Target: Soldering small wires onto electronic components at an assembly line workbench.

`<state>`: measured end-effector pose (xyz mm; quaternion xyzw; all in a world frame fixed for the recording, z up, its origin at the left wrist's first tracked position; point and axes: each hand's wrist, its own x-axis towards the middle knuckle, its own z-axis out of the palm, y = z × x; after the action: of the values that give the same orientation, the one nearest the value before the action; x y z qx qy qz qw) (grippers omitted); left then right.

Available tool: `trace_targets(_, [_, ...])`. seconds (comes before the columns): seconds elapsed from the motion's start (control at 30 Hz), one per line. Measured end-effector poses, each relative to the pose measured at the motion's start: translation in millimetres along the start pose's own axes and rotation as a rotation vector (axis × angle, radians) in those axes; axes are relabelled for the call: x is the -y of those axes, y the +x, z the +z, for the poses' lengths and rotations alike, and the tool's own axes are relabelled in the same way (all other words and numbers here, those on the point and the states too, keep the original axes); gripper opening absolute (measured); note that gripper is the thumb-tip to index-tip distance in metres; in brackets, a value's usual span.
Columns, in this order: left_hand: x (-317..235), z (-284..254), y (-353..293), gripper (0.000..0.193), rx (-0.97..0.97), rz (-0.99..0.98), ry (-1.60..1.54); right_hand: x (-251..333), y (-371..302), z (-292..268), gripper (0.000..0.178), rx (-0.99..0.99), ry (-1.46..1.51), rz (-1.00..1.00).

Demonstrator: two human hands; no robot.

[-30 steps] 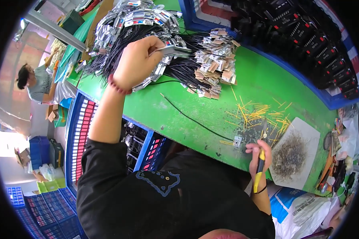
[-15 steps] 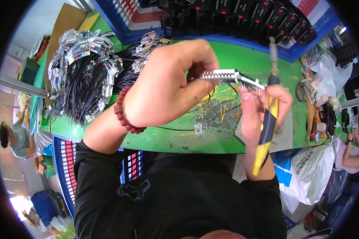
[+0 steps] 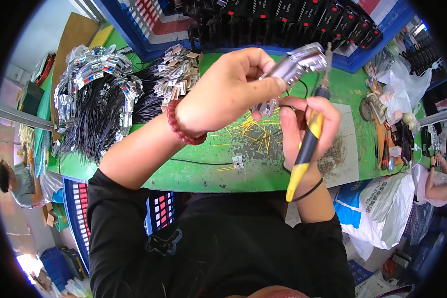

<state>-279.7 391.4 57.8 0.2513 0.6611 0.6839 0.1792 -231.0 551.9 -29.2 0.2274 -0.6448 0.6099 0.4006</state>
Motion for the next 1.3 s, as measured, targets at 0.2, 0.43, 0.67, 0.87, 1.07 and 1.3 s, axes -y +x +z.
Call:
trace_targets(0.2, [-2.0,-40.1,-6.8,0.015,-0.128,0.247,-0.315,-26.3,2.1,-27.9,0.025,0.063,-0.121,-0.097])
trace_targets(0.43, [88.8,-93.2,-80.9,0.015,-0.612,0.057,0.283,-44.3,-31.4,-58.7,0.032,0.321,-0.582,-0.006])
trace_targets(0.67, [159.3,-69.4,-151.5,0.022,-0.806,-0.350,0.929,-40.1,-93.6,-65.9,0.023,0.392,-0.675,0.303])
trace_targets(0.87, [139.7,-69.5,-144.8,0.030,-0.636,-0.133,1.478,-28.8,-112.9,-46.7,0.024,0.294,-0.361,0.422])
trace_targets(1.07, [114.9,19.0,-88.5,0.040,-0.159,0.195,1.066,-19.2,-109.7,-37.9,0.029,0.466,-0.120,0.453])
trace_targets(1.3, [155.3,32.9,-79.7,0.013,-0.058,0.110,0.655,-15.9,-119.3,-30.8,0.025,0.382,-0.180,0.501])
